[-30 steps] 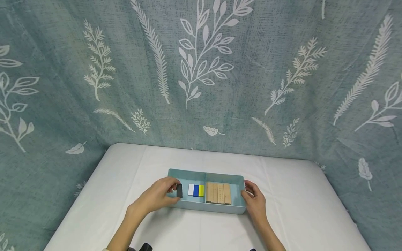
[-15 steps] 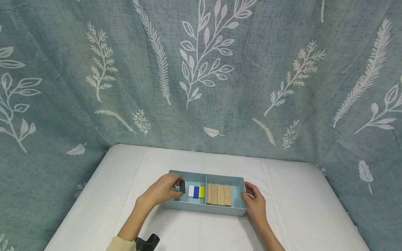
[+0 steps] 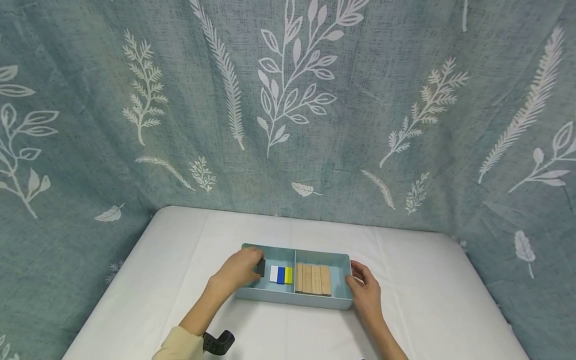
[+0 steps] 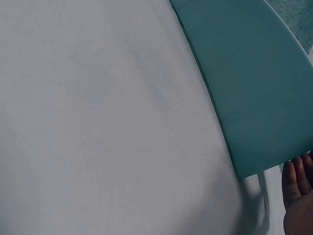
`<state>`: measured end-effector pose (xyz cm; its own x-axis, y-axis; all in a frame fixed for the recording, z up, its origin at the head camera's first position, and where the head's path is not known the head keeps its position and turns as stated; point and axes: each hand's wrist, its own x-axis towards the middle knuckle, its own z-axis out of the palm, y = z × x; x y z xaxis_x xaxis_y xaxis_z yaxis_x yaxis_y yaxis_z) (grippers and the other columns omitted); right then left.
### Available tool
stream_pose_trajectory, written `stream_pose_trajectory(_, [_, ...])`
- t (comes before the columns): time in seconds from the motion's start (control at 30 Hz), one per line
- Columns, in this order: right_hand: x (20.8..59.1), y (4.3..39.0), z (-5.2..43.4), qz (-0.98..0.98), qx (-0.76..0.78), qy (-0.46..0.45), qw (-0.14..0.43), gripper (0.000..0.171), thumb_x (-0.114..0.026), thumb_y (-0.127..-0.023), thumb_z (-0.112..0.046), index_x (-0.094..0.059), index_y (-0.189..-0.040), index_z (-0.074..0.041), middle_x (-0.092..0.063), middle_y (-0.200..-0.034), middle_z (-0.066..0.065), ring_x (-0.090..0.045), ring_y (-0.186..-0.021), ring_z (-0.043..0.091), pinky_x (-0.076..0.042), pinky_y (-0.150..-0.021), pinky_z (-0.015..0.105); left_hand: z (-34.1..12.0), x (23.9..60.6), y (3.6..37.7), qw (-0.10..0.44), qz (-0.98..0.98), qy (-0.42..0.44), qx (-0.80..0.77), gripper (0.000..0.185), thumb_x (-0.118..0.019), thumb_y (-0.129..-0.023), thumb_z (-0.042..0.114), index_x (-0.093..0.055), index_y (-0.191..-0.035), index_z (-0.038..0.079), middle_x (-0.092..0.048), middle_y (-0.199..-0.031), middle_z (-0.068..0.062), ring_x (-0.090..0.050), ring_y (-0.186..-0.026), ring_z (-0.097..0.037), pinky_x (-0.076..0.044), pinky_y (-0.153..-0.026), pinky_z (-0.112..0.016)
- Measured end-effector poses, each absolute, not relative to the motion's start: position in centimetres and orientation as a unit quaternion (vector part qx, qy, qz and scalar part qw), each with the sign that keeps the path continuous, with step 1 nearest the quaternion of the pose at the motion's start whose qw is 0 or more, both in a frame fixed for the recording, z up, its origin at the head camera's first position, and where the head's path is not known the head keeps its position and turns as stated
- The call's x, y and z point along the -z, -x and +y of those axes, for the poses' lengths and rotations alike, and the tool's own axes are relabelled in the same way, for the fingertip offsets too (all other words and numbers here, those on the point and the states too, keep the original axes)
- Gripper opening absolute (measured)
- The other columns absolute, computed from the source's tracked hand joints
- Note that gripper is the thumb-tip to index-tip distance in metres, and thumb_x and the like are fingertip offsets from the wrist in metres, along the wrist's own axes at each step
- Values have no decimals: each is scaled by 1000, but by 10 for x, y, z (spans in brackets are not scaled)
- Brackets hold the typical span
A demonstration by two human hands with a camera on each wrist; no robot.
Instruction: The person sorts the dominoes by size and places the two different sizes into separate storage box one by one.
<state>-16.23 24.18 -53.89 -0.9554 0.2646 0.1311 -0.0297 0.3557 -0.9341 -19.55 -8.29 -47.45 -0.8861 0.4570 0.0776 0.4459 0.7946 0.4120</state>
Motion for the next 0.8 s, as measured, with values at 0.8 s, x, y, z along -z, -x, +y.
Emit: stream_pose_trajectory(0.8, [537, 165, 240, -811, -566, 86, 117, 43, -61, -90, 1, -55, -133, 1, -58, -131, 21, -56, -118, 33, -43, -83, 4, -66, 489, 210, 49, 956, -227, -180, 37, -87, -71, 5, -70, -103, -1, -71, -94, -13, -68, -86, -27, -58, -74, -39])
